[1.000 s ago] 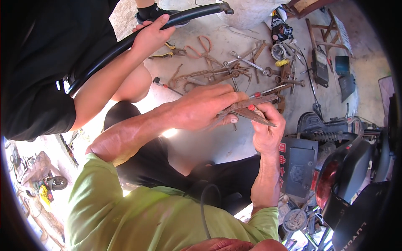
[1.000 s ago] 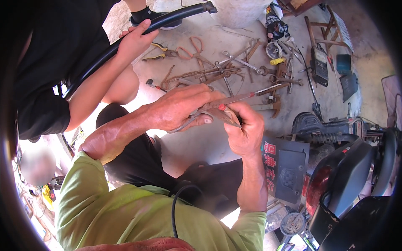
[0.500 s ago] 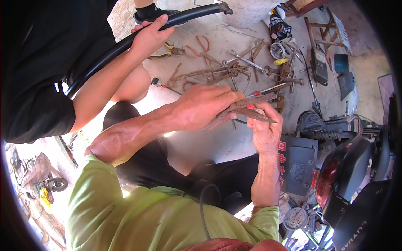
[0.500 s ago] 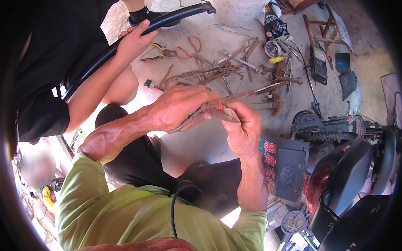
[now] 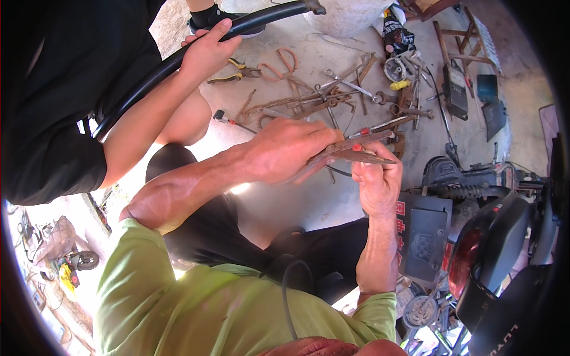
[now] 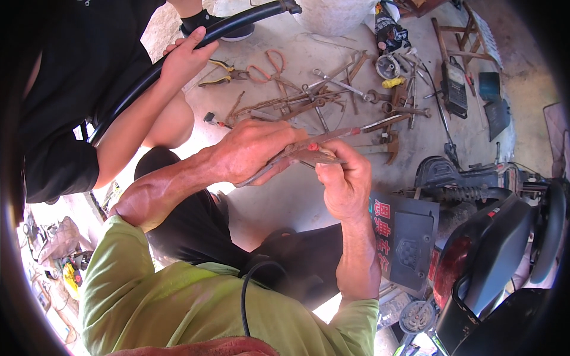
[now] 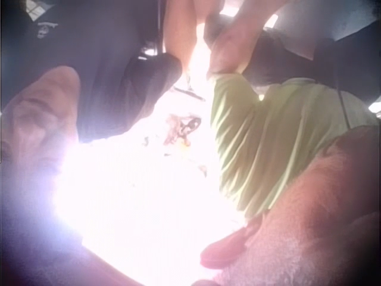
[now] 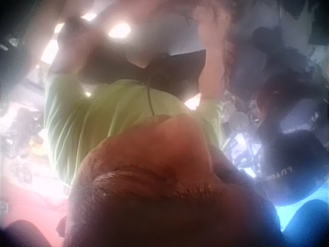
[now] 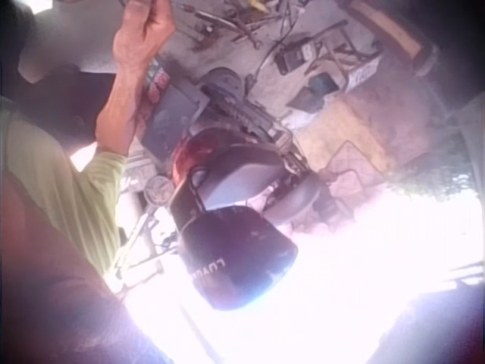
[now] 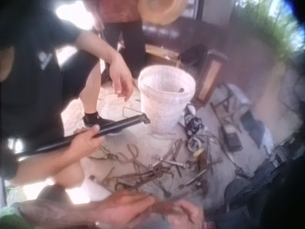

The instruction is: The person uses shears to cut and trim a small component, then inserts it into a bicycle pump handle and secures it.

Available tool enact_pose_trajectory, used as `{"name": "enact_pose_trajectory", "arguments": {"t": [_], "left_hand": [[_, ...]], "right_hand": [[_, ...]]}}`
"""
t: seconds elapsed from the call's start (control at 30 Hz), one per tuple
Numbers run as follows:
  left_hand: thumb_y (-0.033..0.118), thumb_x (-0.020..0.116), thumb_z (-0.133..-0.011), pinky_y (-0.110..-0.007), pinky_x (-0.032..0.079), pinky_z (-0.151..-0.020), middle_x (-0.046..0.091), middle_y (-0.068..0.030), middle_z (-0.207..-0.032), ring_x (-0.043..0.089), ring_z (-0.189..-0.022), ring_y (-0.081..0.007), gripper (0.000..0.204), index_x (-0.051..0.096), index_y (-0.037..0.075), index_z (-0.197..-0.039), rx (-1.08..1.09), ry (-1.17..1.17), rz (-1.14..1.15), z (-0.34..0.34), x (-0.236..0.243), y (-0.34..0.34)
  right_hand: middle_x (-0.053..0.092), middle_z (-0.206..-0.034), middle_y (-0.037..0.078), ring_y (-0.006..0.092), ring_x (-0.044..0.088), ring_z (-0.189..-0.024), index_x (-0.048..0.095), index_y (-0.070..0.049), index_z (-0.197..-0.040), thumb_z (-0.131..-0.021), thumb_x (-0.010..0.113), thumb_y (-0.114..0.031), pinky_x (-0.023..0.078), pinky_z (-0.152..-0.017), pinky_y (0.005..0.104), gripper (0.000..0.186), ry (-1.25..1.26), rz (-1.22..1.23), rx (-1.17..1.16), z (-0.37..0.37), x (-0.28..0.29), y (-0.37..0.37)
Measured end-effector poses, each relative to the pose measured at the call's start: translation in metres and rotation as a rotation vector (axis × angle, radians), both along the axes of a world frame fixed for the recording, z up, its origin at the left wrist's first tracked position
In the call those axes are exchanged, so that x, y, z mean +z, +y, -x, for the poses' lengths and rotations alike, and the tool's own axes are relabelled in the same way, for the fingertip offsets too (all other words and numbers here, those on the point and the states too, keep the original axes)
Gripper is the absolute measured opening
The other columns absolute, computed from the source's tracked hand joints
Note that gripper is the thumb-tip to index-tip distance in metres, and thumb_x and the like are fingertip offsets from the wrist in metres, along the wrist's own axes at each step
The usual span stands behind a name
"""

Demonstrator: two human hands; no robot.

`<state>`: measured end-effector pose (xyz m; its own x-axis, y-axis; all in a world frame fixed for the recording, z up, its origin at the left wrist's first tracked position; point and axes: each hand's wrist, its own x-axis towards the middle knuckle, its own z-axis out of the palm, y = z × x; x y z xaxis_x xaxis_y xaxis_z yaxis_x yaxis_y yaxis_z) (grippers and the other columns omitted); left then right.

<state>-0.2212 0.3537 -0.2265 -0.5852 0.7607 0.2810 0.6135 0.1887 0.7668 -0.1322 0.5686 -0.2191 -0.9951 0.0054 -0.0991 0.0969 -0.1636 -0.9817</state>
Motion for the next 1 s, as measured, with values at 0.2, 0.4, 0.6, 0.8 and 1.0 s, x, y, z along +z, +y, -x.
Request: {"name": "enact_pose_trajectory", "arguments": {"t": [0.2, 0.4, 0.6, 0.8, 1.0], "left_hand": [[0.003, 0.077, -0.084, -0.042, 0.051, -0.063, 0.064, -0.0138, -0.087, 0.065, -0.072, -0.034, 0.044, 0.063, 0.004, -0.125, -0.048, -0.088, 0.049, 0.0, -0.004, -0.004], [0.004, 0.077, -0.086, -0.044, 0.052, -0.065, 0.065, -0.015, -0.09, 0.066, -0.076, -0.0363, 0.041, 0.062, 0.003, -0.124, -0.035, -0.093, 0.045, -0.004, -0.005, -0.002], [0.004, 0.076, -0.086, -0.048, 0.053, -0.078, 0.062, -0.017, -0.108, 0.064, -0.097, -0.0412, 0.055, 0.052, 0.003, -0.135, 0.02, -0.045, 0.118, -0.009, 0.0, 0.0], [0.003, 0.075, -0.086, -0.05, 0.052, -0.081, 0.062, -0.0183, -0.11, 0.063, -0.099, -0.0427, 0.055, 0.051, 0.003, -0.136, 0.002, -0.106, 0.101, -0.01, 0.002, -0.002], [0.003, 0.075, -0.086, -0.047, 0.052, -0.073, 0.064, -0.0178, -0.102, 0.065, -0.088, -0.041, 0.05, 0.054, 0.002, -0.131, 0.008, -0.084, 0.054, -0.011, 0.005, -0.004]], "right_hand": [[0.054, -0.073, -0.005, 0.0028, 0.043, -0.065, 0.069, 0.004, -0.112, -0.104, 0.065, -0.029, 0.033, -0.057, 0.0225, 0.034, -0.031, 0.085, 0.015, 0.002, -0.006, 0.001], [0.055, -0.076, -0.005, 0.0021, 0.042, -0.066, 0.069, 0.003, -0.114, -0.105, 0.064, -0.027, 0.033, -0.057, 0.0225, 0.032, 0.005, 0.024, 0.037, 0.003, -0.008, 0.002], [0.062, -0.08, -0.001, 0.0061, 0.051, -0.07, 0.069, 0.001, -0.113, -0.103, 0.068, -0.026, 0.043, -0.062, 0.0249, 0.028, 0.124, -0.373, 0.029, 0.004, 0.001, 0.0], [0.067, -0.082, 0.006, 0.0094, 0.056, -0.066, 0.069, 0.0, -0.111, -0.101, 0.07, -0.019, 0.047, -0.06, 0.0272, 0.022, 0.257, -0.495, 0.007, 0.006, -0.002, -0.004], [0.069, -0.083, 0.007, 0.0101, 0.057, -0.062, 0.069, 0.001, -0.109, -0.098, 0.072, -0.013, 0.047, -0.056, 0.0269, 0.018, 0.384, -0.576, -0.045, 0.006, 0.0, -0.012]]}}
